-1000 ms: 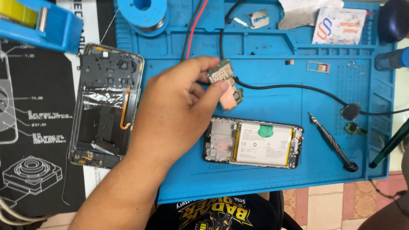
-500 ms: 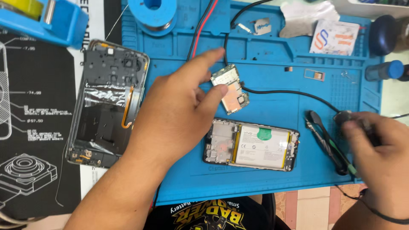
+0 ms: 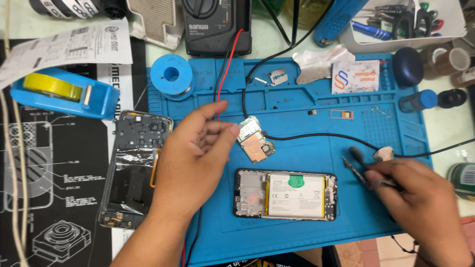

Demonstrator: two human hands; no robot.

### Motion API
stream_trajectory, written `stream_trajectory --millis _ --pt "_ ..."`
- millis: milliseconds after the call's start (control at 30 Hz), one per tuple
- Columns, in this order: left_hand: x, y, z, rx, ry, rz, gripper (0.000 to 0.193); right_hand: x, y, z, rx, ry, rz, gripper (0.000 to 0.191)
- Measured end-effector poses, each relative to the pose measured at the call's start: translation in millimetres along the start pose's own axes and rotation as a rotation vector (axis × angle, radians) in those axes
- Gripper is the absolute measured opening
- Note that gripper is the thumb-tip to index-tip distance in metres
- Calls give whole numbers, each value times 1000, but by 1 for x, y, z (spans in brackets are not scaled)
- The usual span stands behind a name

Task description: The person handles a disassembled smartphone, connecting a ribbon cable to the motherboard and placing the board into the phone chassis. They then pick up a separate smartphone, open WhatsApp, and scroll through the chat list before returning to the disassembled phone.

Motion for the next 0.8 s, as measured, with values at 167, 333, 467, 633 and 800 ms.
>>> stream_trajectory --millis 167,333,467,633,800 --pt "3 -1 -2 -24 -55 -55 41 -6 -5 -52 -252 -20 -119 15" --pt "3 -1 -5 -14 -99 -56 39 -4 -8 -47 -193 291 -160 39" --pt "11 0 -10 -29 -298 -76 41 -6 -26 18 -89 170 -27 33" --pt "33 -7 -15 -152 -613 -108 78 -34 -17 103 168 154 78 22" --pt "44 -12 -13 -296 -658 -164 87 -56 -4 148 280 151 28 23"
Point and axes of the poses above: each hand's wrist, its own y-axis towards the middle knuckle, its own x-axis out of the back of the hand, z = x × y, the point moved 4 cm from there along y, towards the middle knuckle, and after that the axes turned 13 degrees about z, right-handed, at the moved point
